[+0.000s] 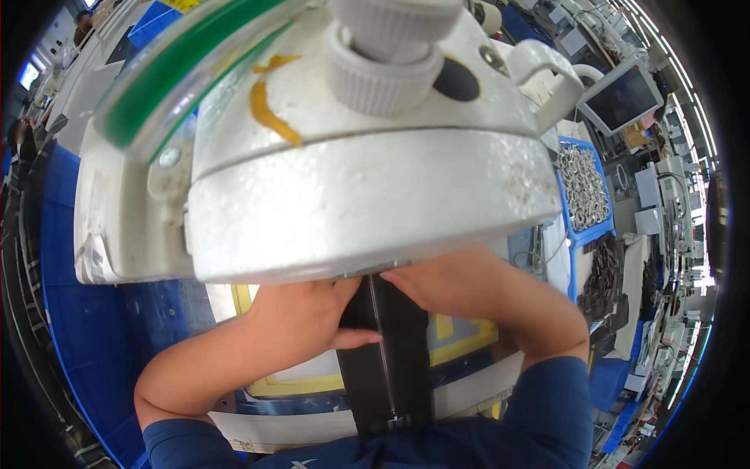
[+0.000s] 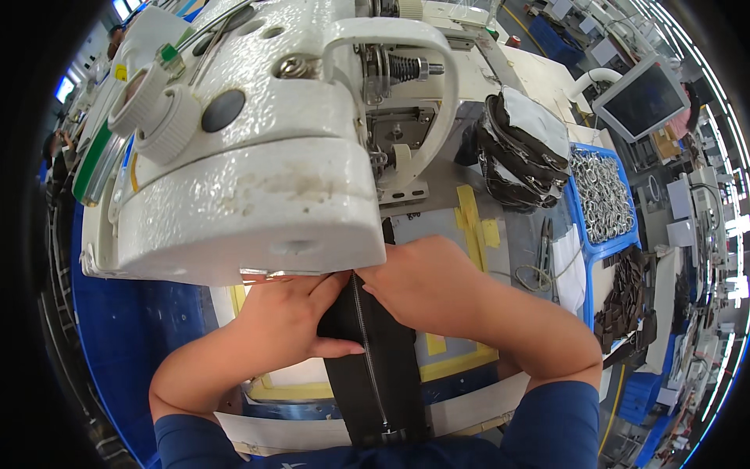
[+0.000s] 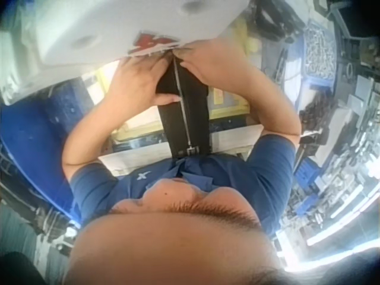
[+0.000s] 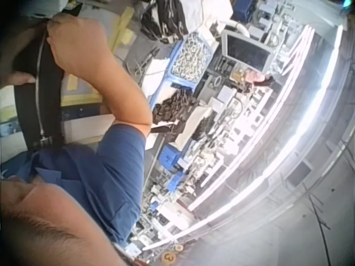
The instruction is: The person sews zippers onto small fabric pouches using an industrial sewing machine. They repeatedly align the zipper with the pouch edge, feed the item under the presser foot, and stitch along the seam. The person handles multiple pouches, including black and plaid patterns, and stacks the finished items on the table.
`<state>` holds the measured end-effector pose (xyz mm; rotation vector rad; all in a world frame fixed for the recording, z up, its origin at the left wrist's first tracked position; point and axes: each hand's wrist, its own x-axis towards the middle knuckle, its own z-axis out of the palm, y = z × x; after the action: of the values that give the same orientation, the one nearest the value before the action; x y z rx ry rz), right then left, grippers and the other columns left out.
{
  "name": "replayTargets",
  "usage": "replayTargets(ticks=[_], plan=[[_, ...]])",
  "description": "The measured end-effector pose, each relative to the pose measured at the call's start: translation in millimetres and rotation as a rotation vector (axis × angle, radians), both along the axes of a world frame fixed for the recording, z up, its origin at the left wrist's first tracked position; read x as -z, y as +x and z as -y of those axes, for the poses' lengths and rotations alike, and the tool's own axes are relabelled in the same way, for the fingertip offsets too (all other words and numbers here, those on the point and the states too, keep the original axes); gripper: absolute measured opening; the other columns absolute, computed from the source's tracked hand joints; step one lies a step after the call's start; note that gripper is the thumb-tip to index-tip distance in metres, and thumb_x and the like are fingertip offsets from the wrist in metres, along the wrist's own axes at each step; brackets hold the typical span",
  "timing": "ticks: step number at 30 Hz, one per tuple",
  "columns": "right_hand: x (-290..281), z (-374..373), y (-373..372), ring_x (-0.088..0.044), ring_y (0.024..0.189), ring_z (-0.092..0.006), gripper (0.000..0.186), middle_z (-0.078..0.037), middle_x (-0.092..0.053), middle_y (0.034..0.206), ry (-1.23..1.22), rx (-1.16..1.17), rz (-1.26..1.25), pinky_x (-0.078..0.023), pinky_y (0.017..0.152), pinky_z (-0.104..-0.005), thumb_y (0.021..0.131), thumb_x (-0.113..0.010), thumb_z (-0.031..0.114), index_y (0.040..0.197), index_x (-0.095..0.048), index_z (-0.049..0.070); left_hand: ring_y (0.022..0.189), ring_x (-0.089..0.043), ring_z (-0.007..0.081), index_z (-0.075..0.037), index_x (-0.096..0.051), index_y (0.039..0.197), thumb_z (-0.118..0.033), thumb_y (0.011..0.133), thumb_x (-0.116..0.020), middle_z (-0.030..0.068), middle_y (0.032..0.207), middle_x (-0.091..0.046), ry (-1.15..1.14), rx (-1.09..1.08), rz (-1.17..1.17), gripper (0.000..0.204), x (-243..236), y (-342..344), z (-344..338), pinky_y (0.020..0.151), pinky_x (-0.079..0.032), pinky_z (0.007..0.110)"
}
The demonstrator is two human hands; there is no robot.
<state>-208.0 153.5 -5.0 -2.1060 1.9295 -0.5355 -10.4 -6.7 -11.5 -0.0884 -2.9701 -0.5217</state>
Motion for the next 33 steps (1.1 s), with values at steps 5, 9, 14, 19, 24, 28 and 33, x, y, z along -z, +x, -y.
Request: replayTargets(ticks=[5, 9, 14, 19, 24, 28, 33], plan=[[5, -2, 2, -0.073, 0.071, -0.0319, 0.031, -0.012, -0.072, 0.085, 0.039, -0.041, -0.083, -0.055, 0.059, -0.0449, 0.102, -0.063, 0.020, 0.127, -0.065, 0.002, 0.120, -0.068, 0.0354, 0.007, -0.068, 0.133, -0.066, 0.073, -0.086, 0.0184, 0.124, -0.072, -0.025, -0.008, 0.000, 0.096, 0, 2, 0, 0.110, -0.049, 0.045], [7, -3, 3, -0.073, 0.069, -0.0299, 0.037, -0.012, -0.073, 0.086, 0.055, -0.058, -0.120, -0.056, 0.059, -0.0433, 0.103, -0.061, 0.022, 0.133, -0.065, 0.000, 0.121, -0.067, 0.0350, 0.007, -0.067, 0.134, -0.066, 0.074, -0.085, 0.0189, 0.128, -0.071, -0.051, -0.011, 0.016, 0.097, 1, 5, 0, 0.109, -0.050, 0.044], [2, -3, 6, -0.074, 0.077, -0.0293, 0.035, -0.010, -0.075, 0.092, 0.082, -0.039, -0.088, -0.057, 0.061, -0.0427, 0.103, -0.060, 0.022, 0.129, -0.068, 0.000, 0.128, -0.062, 0.0364, 0.008, -0.067, 0.134, -0.066, 0.074, -0.085, 0.0203, 0.132, -0.069, -0.017, -0.028, 0.142, 0.096, 4, 9, -3, 0.116, -0.043, 0.048], [-1, -2, 8, -0.076, 0.089, -0.0294, 0.030, -0.011, -0.074, 0.113, 0.085, -0.028, -0.047, -0.060, 0.069, -0.0433, 0.100, -0.060, 0.018, 0.121, -0.072, 0.000, 0.135, -0.057, 0.0400, 0.008, -0.065, 0.137, -0.063, 0.073, -0.086, 0.0227, 0.140, -0.065, 0.016, -0.018, 0.087, 0.098, 2, 7, -5, 0.122, -0.034, 0.054], [14, -8, 4, -0.076, 0.099, -0.0261, 0.033, -0.009, -0.073, 0.131, 0.109, -0.008, -0.120, -0.062, 0.073, -0.0401, 0.102, -0.063, 0.025, 0.126, -0.073, 0.003, 0.139, -0.056, 0.0422, 0.007, -0.063, 0.139, -0.065, 0.063, -0.090, 0.0252, 0.150, -0.060, -0.039, -0.027, 0.077, 0.108, 6, 6, -10, 0.119, -0.038, 0.054], [5, -38, -10, -0.076, 0.102, -0.0263, 0.031, -0.009, -0.071, 0.134, 0.113, 0.034, -0.141, -0.062, 0.080, -0.0412, 0.101, -0.064, 0.025, 0.123, -0.074, 0.005, 0.140, -0.054, 0.0422, 0.004, -0.059, 0.144, -0.074, 0.069, -0.081, 0.0220, 0.154, -0.057, -0.065, 0.066, 0.033, 0.111, 20, -2, -20, 0.116, -0.038, 0.054], [-22, -105, -81, -0.072, 0.106, -0.0329, 0.024, -0.011, -0.075, 0.114, -0.039, 0.541, -0.062, -0.059, 0.089, -0.0467, 0.100, -0.065, 0.028, 0.106, -0.079, 0.010, 0.139, -0.056, 0.0402, 0.002, -0.060, 0.145, -0.072, 0.079, -0.076, 0.0208, 0.153, -0.059, -0.090, 0.029, -0.024, 0.101, 23, 1, -26, 0.115, -0.039, 0.055]])
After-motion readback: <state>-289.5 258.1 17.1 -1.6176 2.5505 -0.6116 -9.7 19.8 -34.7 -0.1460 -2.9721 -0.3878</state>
